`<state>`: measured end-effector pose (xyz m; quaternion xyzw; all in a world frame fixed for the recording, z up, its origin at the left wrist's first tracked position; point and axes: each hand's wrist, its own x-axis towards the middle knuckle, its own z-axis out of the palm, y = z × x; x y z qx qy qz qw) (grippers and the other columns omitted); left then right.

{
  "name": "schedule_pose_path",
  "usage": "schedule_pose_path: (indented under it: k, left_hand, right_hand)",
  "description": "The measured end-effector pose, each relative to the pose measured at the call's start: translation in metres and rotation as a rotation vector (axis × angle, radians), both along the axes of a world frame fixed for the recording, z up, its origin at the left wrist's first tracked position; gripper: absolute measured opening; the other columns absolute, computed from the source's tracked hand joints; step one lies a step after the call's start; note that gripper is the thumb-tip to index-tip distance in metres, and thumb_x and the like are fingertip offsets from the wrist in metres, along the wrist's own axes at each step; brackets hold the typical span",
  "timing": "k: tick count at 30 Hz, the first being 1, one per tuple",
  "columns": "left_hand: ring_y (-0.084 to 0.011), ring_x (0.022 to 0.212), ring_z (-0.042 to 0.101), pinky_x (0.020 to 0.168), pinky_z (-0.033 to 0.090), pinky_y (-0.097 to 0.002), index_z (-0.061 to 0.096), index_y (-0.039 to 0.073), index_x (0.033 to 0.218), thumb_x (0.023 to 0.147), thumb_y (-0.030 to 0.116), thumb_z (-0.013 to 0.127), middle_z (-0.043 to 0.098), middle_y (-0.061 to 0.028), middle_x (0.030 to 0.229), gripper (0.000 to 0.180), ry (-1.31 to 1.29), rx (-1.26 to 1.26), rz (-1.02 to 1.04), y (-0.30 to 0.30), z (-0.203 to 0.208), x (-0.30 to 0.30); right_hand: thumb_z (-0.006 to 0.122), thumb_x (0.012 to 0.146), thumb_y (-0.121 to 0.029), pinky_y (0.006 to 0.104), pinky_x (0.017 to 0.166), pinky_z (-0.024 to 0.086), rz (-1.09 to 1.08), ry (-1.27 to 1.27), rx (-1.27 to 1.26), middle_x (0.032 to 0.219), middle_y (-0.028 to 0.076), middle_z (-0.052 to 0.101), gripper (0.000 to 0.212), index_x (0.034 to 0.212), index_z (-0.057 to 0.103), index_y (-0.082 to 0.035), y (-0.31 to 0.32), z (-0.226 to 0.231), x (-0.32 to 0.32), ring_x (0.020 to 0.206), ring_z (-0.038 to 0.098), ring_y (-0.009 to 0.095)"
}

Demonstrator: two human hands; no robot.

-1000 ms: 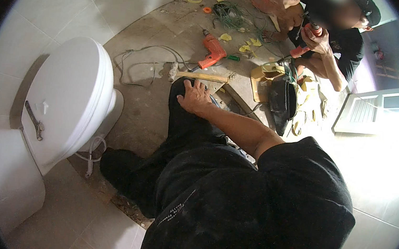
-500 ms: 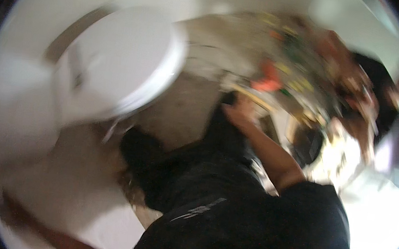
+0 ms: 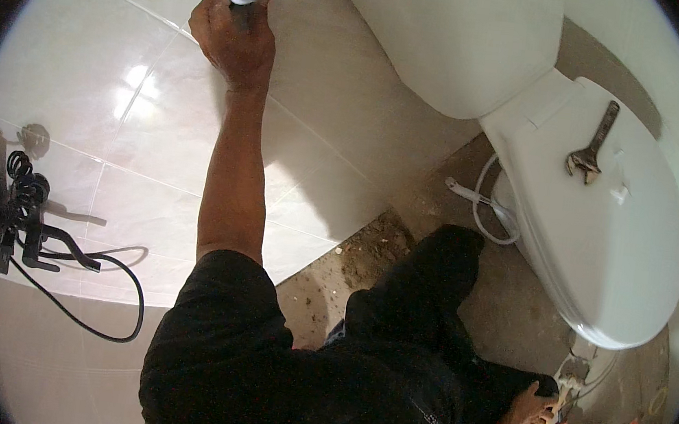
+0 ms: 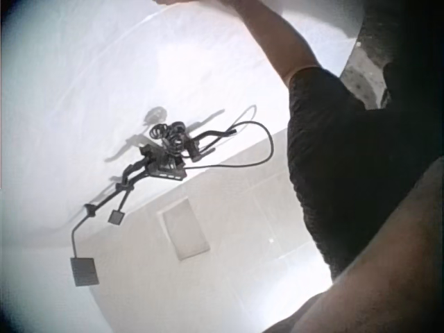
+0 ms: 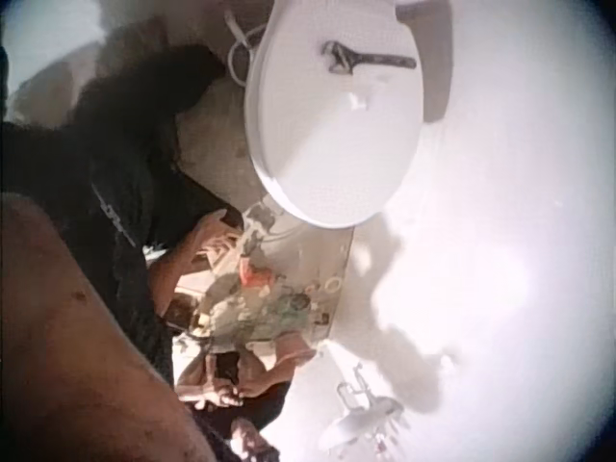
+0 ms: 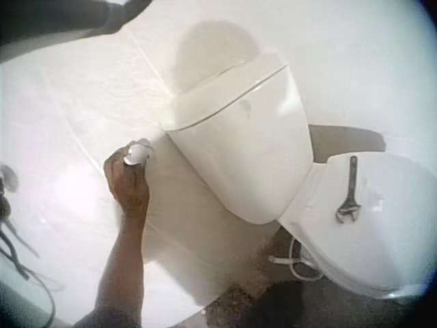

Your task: The person uses a power drill to make a hole in a tiled wall next to a toilet, then inserts a plastic wall anchor and uses a hammer to tap a metal hook into the anchor.

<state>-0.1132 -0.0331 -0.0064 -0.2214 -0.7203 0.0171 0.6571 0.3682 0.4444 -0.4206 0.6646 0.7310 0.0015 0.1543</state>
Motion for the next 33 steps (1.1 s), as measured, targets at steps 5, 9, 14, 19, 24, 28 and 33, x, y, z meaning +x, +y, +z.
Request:
schedule_pose_path:
  k: [5, 9, 14, 19, 24, 28, 33]
  left_hand:
    - [-0.0285, 0.112, 0.054, 0.095, 0.041, -0.0438, 0.065, 0.008, 0.117, 0.080, 0.014, 0.081, 0.063, -0.0118, 0.115, 0.040, 0.034, -0.007, -0.062, 0.020, -0.003, -0.003]
    - [-0.0284, 0.109, 0.055, 0.095, 0.044, -0.0424, 0.069, 0.008, 0.111, 0.077, 0.022, 0.084, 0.068, -0.0088, 0.106, 0.040, 0.101, -0.008, 0.046, 0.018, -0.005, -0.009]
    - [-0.0283, 0.110, 0.054, 0.095, 0.043, -0.0433, 0.070, 0.010, 0.109, 0.075, 0.021, 0.085, 0.067, -0.0083, 0.106, 0.038, 0.150, -0.074, 0.013, 0.016, -0.003, -0.013]
    - [-0.0306, 0.102, 0.059, 0.091, 0.046, -0.0425, 0.070, 0.005, 0.109, 0.080, 0.014, 0.080, 0.066, -0.0125, 0.104, 0.032, 0.086, -0.077, 0.128, 0.040, -0.001, 0.001]
    - [-0.0309, 0.098, 0.059, 0.087, 0.046, -0.0421, 0.070, 0.004, 0.112, 0.085, 0.014, 0.073, 0.066, -0.0139, 0.105, 0.029, 0.069, -0.127, 0.075, 0.040, 0.001, 0.005]
    - [-0.0306, 0.097, 0.059, 0.087, 0.046, -0.0416, 0.069, 0.005, 0.114, 0.084, 0.009, 0.074, 0.067, -0.0137, 0.105, 0.031, 0.069, -0.135, 0.066, 0.044, 0.000, 0.008]
    - [-0.0304, 0.100, 0.059, 0.090, 0.047, -0.0414, 0.069, 0.004, 0.111, 0.081, 0.012, 0.078, 0.067, -0.0124, 0.104, 0.032, 0.086, -0.064, -0.053, 0.037, -0.001, 0.003]
  right_hand:
    - [0.062, 0.090, -0.055, 0.0610, 0.089, 0.042, 0.012, -0.048, -0.054, 0.133, 0.024, 0.043, 0.068, 0.145, 0.033, -0.026, 0.000, 0.008, -0.022, 0.120, 0.048, 0.044]
    - [0.062, 0.090, -0.055, 0.0619, 0.089, 0.041, 0.022, -0.103, -0.030, 0.133, 0.025, 0.043, 0.068, 0.145, 0.033, -0.027, 0.006, -0.008, -0.026, 0.119, 0.048, 0.045]
    - [0.063, 0.090, -0.056, 0.0640, 0.089, 0.039, 0.014, -0.134, -0.029, 0.134, 0.026, 0.043, 0.070, 0.146, 0.033, -0.027, 0.006, -0.015, -0.031, 0.120, 0.047, 0.046]
    - [0.061, 0.085, -0.065, 0.0653, 0.088, 0.040, 0.038, -0.167, 0.008, 0.131, 0.027, 0.044, 0.075, 0.145, 0.033, -0.029, 0.009, -0.030, -0.024, 0.119, 0.047, 0.047]
    - [0.060, 0.082, -0.070, 0.0662, 0.085, 0.043, 0.060, -0.182, 0.022, 0.129, 0.026, 0.045, 0.078, 0.145, 0.033, -0.030, 0.012, -0.038, -0.016, 0.117, 0.049, 0.047]
    - [0.063, 0.087, -0.061, 0.0651, 0.086, 0.040, 0.050, -0.170, -0.008, 0.131, 0.029, 0.043, 0.076, 0.147, 0.031, -0.027, 0.005, -0.024, -0.028, 0.118, 0.047, 0.047]
    - [0.064, 0.090, -0.056, 0.0656, 0.085, 0.040, 0.055, -0.112, -0.018, 0.131, 0.032, 0.041, 0.074, 0.148, 0.030, -0.025, 0.002, -0.025, -0.027, 0.119, 0.046, 0.049]
